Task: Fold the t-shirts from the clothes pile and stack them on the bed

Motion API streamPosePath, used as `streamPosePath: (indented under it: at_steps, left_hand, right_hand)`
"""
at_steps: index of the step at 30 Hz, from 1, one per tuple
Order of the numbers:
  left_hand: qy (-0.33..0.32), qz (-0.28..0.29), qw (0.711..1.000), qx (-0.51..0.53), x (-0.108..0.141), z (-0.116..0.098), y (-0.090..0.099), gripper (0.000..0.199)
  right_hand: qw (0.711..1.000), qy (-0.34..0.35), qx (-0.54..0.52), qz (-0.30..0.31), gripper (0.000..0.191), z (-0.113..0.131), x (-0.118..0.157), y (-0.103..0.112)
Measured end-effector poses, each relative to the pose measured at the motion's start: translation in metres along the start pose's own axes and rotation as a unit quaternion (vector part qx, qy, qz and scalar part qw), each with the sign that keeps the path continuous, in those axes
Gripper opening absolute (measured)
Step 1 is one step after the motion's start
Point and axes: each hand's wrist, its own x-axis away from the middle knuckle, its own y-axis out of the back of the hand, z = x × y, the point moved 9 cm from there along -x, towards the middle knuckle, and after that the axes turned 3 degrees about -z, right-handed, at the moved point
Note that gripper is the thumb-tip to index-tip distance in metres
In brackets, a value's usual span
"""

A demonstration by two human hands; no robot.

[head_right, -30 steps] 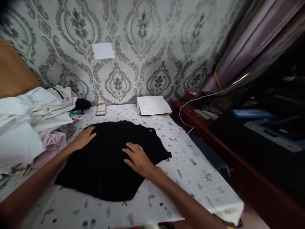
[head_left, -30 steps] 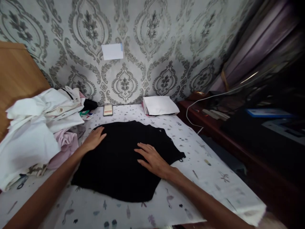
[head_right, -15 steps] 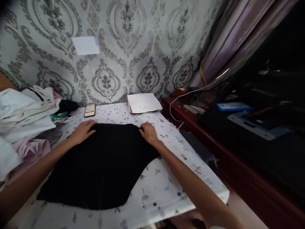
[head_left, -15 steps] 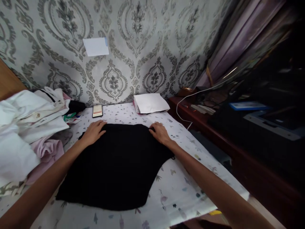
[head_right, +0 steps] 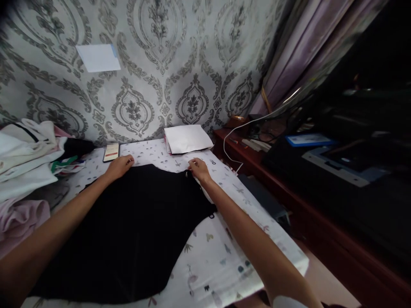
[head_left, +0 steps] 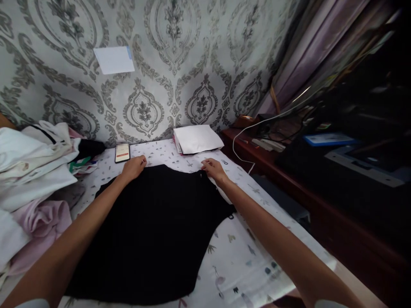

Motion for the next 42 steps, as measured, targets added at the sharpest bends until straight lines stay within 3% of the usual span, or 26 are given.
streamPosePath:
  at_steps: [4, 8, 11, 14, 18, 21, 23, 26, 32, 36, 38, 42]
  left_hand:
    - [-0.074, -0.039, 0.996, 0.017, 0.022, -0.034, 0.002, 0.025]
    - [-0.151, -0.079, 0.984, 0.058, 0.040, -0.069, 0.005, 0.023]
    - [-0.200, -0.074, 0.970, 0.121, 0.053, -0.096, 0.003, 0.024]
    - [-0.255, -0.034, 0.954, 0.152, 0.071, -0.127, -0.004, 0.025]
    - [-0.286, 0.008, 0.947, 0.147, 0.093, -0.153, -0.019, 0.028]
    - [-0.297, 0.005, 0.946, 0.132, 0.103, -0.159, -0.027, 0.027]
    - [-0.301, -0.008, 0.945, 0.125, 0.106, -0.159, -0.030, 0.026]
    - [-0.298, -0.018, 0.946, 0.126, 0.107, -0.157, -0.030, 0.026]
    - [-0.307, -0.023, 0.945, 0.113, 0.107, -0.157, -0.031, 0.032]
    - [-0.303, 0.017, 0.949, 0.084, 0.105, -0.158, -0.040, 0.038]
    - [-0.290, 0.049, 0.953, 0.072, 0.105, -0.157, -0.043, 0.043]
    - [-0.276, 0.080, 0.956, 0.066, 0.117, -0.154, -0.038, 0.048]
  right_hand:
    - [0.998, 0.005, -0.026, 0.062, 0.027, 0.000, 0.011, 0.004]
    - [0.984, 0.099, 0.059, 0.139, 0.052, 0.011, 0.028, 0.000]
    - [0.969, 0.153, 0.175, 0.082, 0.047, 0.013, 0.034, 0.002]
    - [0.949, 0.191, 0.250, -0.003, 0.041, 0.017, 0.040, 0.008]
    - [0.916, 0.246, 0.286, -0.139, 0.040, 0.033, 0.053, 0.034]
    - [0.937, 0.195, 0.229, -0.179, 0.030, 0.027, 0.050, 0.052]
    - [0.965, 0.133, 0.166, -0.155, 0.021, 0.014, 0.041, 0.054]
    - [0.984, 0.083, 0.116, -0.108, 0.027, 0.000, 0.031, 0.046]
    - [0.988, 0.063, 0.121, -0.074, 0.021, -0.006, 0.031, 0.043]
    - [0.969, 0.075, 0.226, -0.066, 0.018, 0.003, 0.034, 0.049]
    - [0.960, 0.086, 0.266, -0.023, 0.020, 0.008, 0.035, 0.046]
    - [0.971, 0.068, 0.217, 0.070, 0.039, 0.010, 0.045, 0.049]
